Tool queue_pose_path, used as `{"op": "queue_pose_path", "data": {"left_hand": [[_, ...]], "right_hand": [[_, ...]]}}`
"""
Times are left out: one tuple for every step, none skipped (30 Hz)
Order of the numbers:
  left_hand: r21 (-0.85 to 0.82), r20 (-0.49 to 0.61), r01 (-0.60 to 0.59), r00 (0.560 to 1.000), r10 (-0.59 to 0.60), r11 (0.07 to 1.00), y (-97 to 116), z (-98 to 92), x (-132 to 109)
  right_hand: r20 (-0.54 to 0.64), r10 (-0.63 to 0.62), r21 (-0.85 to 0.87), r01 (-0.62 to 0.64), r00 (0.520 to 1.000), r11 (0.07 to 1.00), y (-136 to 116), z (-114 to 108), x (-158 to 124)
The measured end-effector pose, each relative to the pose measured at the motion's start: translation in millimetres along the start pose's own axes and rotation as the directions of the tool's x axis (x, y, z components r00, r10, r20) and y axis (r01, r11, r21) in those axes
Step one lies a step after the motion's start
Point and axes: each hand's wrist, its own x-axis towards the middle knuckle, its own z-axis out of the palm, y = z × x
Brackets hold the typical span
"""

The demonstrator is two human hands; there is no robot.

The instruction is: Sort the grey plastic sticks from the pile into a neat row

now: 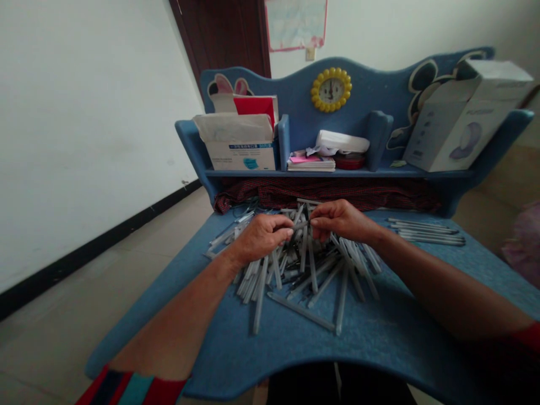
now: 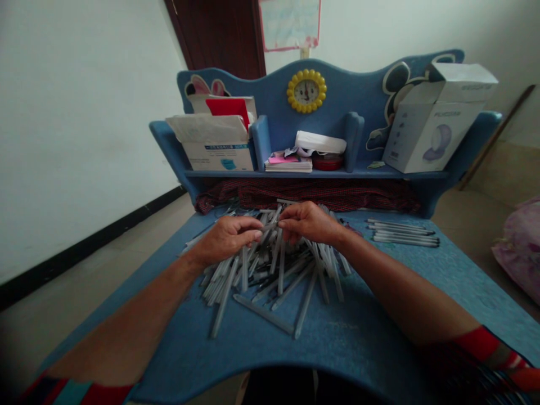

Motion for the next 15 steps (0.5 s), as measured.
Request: {"op": "queue_pose_path", "data": {"left_hand": [[0.030, -0.012, -0.022, 1.000, 0.022, 0.999, 0.1, 0.0, 0.4], [0.060, -0.024, -0.048, 0.998, 0.049, 0.997, 0.2, 0.1, 0.7], [0.087, -0.034, -0.076, 0.996, 0.079, 0.993, 0.3, 0.4, 1.0], [0.111, -0.043, -0.102, 0.993, 0.107, 0.989, 0.2, 0.8, 1.1], [0.131, -0.046, -0.123, 0.990, 0.130, 0.984, -0.1, 1.3, 1.2], [0.151, -0.050, -0.141, 0.988, 0.149, 0.979, -0.5, 1.8, 1.3], [0.168, -0.054, -0.155, 0.985, 0.166, 0.973, -1.0, 2.3, 1.3], [0.181, -0.059, -0.167, 0.982, 0.180, 0.969, -1.6, 2.6, 1.3], [0.188, -0.066, -0.176, 0.979, 0.191, 0.966, -2.2, 2.8, 1.3], [0.189, -0.073, -0.182, 0.977, 0.198, 0.965, -2.6, 2.9, 1.3], [0.186, -0.079, -0.184, 0.976, 0.202, 0.965, -2.8, 2.7, 1.2], [0.182, -0.086, -0.183, 0.976, 0.201, 0.966, -2.8, 2.4, 1.2], [0.179, -0.091, -0.179, 0.976, 0.197, 0.967, -2.6, 2.1, 1.1], [0.177, -0.096, -0.173, 0.977, 0.192, 0.969, -2.1, 1.8, 1.0], [0.177, -0.100, -0.169, 0.977, 0.189, 0.970, -1.5, 1.5, 0.9]], "right_hand": [[0.004, 0.005, -0.012, -0.005, 1.000, 1.000, -0.9, 0.3, -0.1], [0.008, 0.014, -0.026, -0.014, 1.000, 1.000, -1.8, 0.8, -0.3], [0.014, 0.027, -0.042, -0.026, 1.000, 0.999, -2.6, 1.4, -0.4], [0.019, 0.042, -0.057, -0.040, 0.999, 0.998, -3.1, 2.2, -0.4], [0.024, 0.058, -0.070, -0.056, 0.998, 0.996, -3.4, 3.0, -0.4], [0.027, 0.073, -0.080, -0.070, 0.997, 0.994, -3.4, 3.8, -0.3], [0.024, 0.085, -0.086, -0.083, 0.996, 0.993, -3.1, 4.5, -0.2], [0.014, 0.096, -0.090, -0.094, 0.995, 0.991, -2.7, 5.1, 0.0], [0.000, 0.104, -0.095, -0.104, 0.995, 0.990, -2.2, 5.4, 0.1], [-0.015, 0.107, -0.100, -0.108, 0.994, 0.989, -1.8, 5.4, 0.2], [-0.027, 0.103, -0.105, -0.105, 0.994, 0.989, -1.5, 5.2, 0.3], [-0.037, 0.092, -0.108, -0.095, 0.995, 0.990, -1.4, 4.8, 0.3], [-0.045, 0.075, -0.105, -0.079, 0.996, 0.991, -1.5, 4.4, 0.3], [-0.051, 0.056, -0.096, -0.061, 0.997, 0.993, -1.8, 4.0, 0.3], [-0.056, 0.039, -0.083, -0.043, 0.998, 0.996, -2.4, 3.8, 0.2]]}}
